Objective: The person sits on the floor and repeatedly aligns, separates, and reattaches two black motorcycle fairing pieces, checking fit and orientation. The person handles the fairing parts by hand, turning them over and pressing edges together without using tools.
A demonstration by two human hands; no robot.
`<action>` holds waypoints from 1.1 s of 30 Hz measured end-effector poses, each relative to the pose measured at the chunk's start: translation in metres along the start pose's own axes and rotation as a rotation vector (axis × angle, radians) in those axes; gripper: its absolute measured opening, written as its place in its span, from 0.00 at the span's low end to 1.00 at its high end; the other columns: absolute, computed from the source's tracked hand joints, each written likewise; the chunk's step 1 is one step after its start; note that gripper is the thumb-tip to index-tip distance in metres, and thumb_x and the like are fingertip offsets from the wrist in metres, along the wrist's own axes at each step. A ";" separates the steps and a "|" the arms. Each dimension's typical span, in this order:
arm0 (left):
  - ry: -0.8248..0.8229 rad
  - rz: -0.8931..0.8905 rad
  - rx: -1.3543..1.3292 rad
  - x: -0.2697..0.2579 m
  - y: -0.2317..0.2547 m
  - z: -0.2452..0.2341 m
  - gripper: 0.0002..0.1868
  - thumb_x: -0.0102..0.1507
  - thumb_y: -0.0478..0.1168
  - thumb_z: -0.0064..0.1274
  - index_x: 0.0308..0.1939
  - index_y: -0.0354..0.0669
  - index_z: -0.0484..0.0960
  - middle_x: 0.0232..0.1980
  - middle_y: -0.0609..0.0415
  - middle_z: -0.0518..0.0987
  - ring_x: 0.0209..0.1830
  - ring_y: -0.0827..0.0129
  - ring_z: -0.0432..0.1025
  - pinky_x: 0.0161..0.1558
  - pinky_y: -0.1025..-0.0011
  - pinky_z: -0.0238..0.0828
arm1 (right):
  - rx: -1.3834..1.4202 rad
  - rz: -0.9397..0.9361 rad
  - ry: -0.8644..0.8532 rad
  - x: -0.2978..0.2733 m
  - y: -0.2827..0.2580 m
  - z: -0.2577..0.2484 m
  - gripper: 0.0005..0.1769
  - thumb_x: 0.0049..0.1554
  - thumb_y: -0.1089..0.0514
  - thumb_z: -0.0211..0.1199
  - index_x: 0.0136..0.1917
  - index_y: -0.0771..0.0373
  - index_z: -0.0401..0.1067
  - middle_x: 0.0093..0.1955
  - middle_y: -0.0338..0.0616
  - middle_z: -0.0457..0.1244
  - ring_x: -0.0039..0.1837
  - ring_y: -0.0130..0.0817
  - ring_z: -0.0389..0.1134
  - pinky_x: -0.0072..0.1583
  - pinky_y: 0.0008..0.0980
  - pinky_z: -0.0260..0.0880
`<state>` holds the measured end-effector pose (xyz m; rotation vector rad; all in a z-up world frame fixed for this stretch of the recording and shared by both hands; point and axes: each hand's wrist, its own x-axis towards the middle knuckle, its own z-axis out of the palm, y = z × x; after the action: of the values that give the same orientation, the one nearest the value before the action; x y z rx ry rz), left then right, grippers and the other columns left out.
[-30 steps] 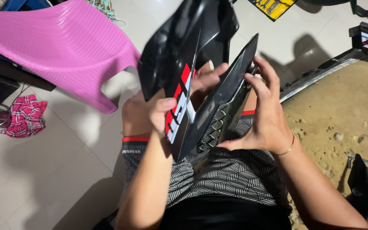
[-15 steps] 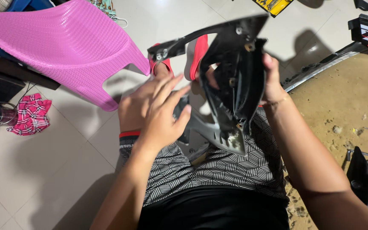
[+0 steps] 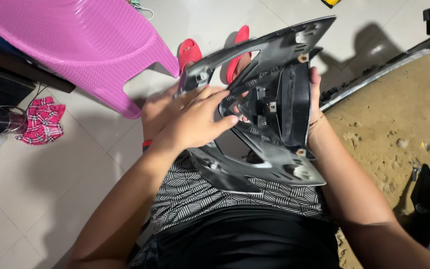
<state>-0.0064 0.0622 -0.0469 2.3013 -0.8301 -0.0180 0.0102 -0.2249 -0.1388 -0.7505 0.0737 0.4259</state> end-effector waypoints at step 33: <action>0.119 -0.678 -0.546 -0.028 -0.074 0.077 0.24 0.68 0.55 0.49 0.29 0.37 0.77 0.18 0.56 0.71 0.14 0.73 0.68 0.20 0.68 0.66 | -0.920 0.142 0.102 0.013 0.038 0.013 0.18 0.60 0.61 0.65 0.61 0.72 0.71 0.52 0.42 0.71 0.51 0.24 0.70 0.55 0.27 0.72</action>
<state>-0.0048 0.0741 -0.1564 1.9236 0.0542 -0.3577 0.0053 -0.1866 -0.1567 -1.6803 0.0228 0.5588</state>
